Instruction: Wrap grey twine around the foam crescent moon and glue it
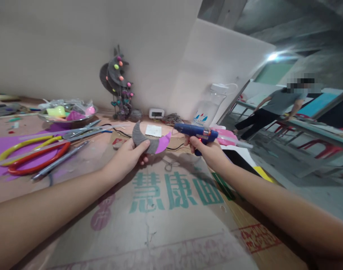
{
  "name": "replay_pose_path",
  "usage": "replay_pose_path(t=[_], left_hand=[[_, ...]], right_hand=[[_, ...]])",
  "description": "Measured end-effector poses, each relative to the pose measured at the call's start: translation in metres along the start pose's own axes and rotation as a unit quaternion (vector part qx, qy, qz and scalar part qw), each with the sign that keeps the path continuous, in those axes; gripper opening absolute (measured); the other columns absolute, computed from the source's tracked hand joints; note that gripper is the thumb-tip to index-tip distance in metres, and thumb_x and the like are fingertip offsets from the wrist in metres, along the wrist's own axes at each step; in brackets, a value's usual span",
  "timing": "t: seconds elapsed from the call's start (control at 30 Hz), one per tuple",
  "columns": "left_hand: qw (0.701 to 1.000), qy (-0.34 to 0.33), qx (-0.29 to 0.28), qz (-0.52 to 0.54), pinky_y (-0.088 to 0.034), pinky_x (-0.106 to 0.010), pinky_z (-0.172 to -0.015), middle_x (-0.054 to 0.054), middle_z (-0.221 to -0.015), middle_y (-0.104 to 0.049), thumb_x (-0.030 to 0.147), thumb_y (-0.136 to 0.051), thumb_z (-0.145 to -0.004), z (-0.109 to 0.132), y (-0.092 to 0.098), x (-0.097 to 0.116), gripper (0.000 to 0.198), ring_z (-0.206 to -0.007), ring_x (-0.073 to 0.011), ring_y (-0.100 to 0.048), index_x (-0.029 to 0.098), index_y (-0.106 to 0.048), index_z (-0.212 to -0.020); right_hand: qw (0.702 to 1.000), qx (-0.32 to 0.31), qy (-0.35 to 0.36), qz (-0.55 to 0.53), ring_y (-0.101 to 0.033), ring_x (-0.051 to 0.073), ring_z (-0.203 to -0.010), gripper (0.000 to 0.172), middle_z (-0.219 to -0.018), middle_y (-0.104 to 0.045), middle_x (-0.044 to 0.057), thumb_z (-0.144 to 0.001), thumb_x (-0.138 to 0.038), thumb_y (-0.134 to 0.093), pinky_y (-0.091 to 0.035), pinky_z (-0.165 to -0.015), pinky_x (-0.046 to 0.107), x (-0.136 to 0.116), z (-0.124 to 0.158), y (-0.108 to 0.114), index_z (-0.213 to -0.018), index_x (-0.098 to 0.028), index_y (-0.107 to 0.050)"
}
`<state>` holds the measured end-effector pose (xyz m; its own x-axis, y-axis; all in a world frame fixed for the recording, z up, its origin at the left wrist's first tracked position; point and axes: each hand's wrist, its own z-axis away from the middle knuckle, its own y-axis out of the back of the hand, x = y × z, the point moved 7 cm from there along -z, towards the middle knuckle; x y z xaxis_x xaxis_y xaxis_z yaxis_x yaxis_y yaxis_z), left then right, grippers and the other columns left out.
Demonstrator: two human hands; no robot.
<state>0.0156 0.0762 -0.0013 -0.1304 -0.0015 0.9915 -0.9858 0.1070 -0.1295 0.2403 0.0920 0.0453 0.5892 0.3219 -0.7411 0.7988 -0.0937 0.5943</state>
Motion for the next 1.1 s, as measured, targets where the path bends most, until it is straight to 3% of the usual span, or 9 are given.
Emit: replay_pose_path(t=[0.1,0.23,0.43,0.6,0.77,1.1], left_hand=[[1.000,-0.009,-0.002,0.013,-0.034,-0.017,-0.041,0.004,-0.052,-0.053,0.037,-0.061,-0.074,-0.001,0.000,0.000,0.024,-0.042,-0.0074,-0.045,0.015,-0.052,-0.078],[1.000,-0.009,0.008,0.008,-0.034,-0.017,-0.040,0.004,-0.052,-0.054,0.034,-0.060,-0.075,-0.001,0.000,0.003,0.021,-0.041,-0.0073,-0.045,0.015,-0.052,-0.076],[1.000,-0.011,0.018,-0.020,-0.033,-0.017,-0.041,0.003,-0.052,-0.055,0.031,-0.058,-0.076,0.001,0.001,0.007,0.017,-0.043,-0.0081,-0.048,0.015,-0.054,-0.077],[1.000,0.002,0.022,0.015,-0.033,-0.016,-0.041,0.004,-0.053,-0.053,0.032,-0.059,-0.076,0.003,0.000,0.004,0.017,-0.042,-0.0066,-0.046,0.016,-0.052,-0.077],[1.000,-0.005,0.011,0.028,-0.034,-0.016,-0.041,0.005,-0.052,-0.052,0.032,-0.061,-0.074,0.002,-0.001,0.004,0.018,-0.041,-0.0063,-0.044,0.017,-0.052,-0.078],[1.000,-0.008,0.015,0.002,-0.033,-0.016,-0.040,0.003,-0.052,-0.054,0.033,-0.060,-0.075,0.002,0.001,0.004,0.019,-0.042,-0.0072,-0.045,0.016,-0.053,-0.078]], right_hand=[[0.999,-0.011,0.036,0.017,-0.060,0.019,-0.072,0.034,-0.077,-0.064,0.006,-0.078,-0.052,-0.055,-0.048,-0.066,0.032,-0.016,0.023,-0.005,-0.083,-0.019,-0.062],[0.992,-0.071,0.094,0.035,-0.059,0.020,-0.068,0.025,-0.075,-0.063,0.004,-0.071,-0.044,-0.066,-0.048,-0.063,0.034,-0.031,0.039,-0.020,-0.079,-0.021,-0.061],[0.990,-0.126,0.067,0.014,-0.057,0.017,-0.066,0.026,-0.073,-0.060,0.003,-0.072,-0.045,-0.065,-0.044,-0.058,0.029,-0.020,0.041,-0.032,-0.077,-0.019,-0.058],[0.994,-0.110,0.022,0.015,-0.050,0.016,-0.059,0.030,-0.065,-0.053,0.000,-0.071,-0.048,-0.063,-0.040,-0.053,0.030,-0.014,0.037,-0.030,-0.070,-0.021,-0.052],[0.989,-0.146,0.022,-0.001,-0.056,0.020,-0.067,0.027,-0.075,-0.060,0.002,-0.072,-0.049,-0.063,-0.045,-0.059,0.033,-0.013,0.039,-0.036,-0.077,-0.023,-0.057],[0.993,-0.103,0.037,0.033,-0.052,0.016,-0.061,0.025,-0.068,-0.056,-0.001,-0.072,-0.047,-0.064,-0.043,-0.054,0.029,-0.012,0.038,-0.033,-0.077,-0.024,-0.057]])
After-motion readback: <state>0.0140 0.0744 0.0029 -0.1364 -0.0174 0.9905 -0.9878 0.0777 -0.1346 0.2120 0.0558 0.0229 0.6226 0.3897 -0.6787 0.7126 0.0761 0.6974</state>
